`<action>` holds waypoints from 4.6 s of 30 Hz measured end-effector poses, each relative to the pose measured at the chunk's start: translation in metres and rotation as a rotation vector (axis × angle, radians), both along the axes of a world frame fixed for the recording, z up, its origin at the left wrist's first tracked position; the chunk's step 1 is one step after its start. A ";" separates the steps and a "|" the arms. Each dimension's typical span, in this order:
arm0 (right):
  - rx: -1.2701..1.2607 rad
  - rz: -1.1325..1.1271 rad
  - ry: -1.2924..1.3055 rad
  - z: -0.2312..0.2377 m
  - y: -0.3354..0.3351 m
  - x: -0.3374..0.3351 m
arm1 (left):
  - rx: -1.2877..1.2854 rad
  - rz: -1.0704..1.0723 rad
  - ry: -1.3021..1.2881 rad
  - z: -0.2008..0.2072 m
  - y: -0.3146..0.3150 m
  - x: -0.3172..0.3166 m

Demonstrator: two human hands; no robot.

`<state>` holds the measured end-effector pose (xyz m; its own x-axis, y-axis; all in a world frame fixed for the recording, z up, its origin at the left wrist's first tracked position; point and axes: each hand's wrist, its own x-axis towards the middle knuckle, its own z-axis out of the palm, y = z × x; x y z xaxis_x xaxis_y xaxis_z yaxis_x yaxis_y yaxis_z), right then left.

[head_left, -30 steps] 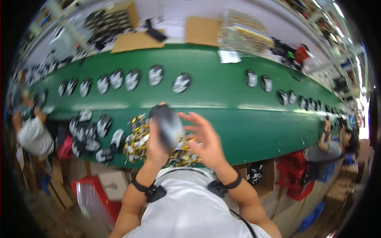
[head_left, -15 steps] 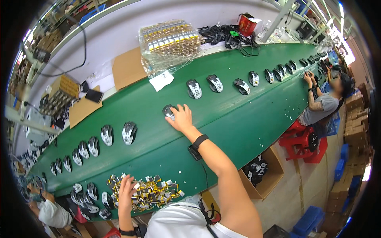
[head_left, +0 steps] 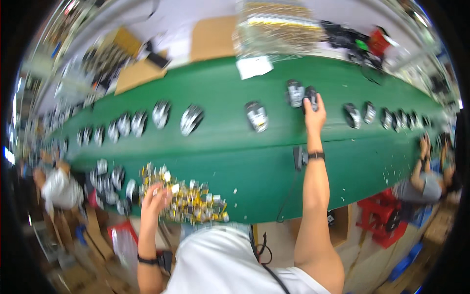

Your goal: The person assembles electronic devices by inserting small yellow and white components into the bottom of black and white casings. They pick up a casing, insert the component, and place the finished unit on a green table. The process is repeated for multiple units in a continuous assembly line workflow.

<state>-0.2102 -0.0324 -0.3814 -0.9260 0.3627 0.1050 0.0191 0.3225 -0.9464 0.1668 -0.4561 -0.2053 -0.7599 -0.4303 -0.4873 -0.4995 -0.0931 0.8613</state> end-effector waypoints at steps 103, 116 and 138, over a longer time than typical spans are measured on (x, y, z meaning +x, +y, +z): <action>0.173 0.647 0.592 0.249 -0.211 0.351 | 0.503 -0.523 0.815 0.068 0.043 0.051; 0.585 1.103 0.889 0.290 -0.197 0.361 | 0.718 -0.182 0.662 0.086 0.045 0.046; 0.734 1.325 1.089 0.290 -0.218 0.351 | 0.850 -0.048 0.573 0.067 0.033 0.055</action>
<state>0.1408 -0.2508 -0.0916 0.0416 -0.8331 0.5516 -0.9952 -0.0835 -0.0511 0.2216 -0.4227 -0.1387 -0.9817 -0.0756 -0.1750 -0.0527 -0.7747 0.6301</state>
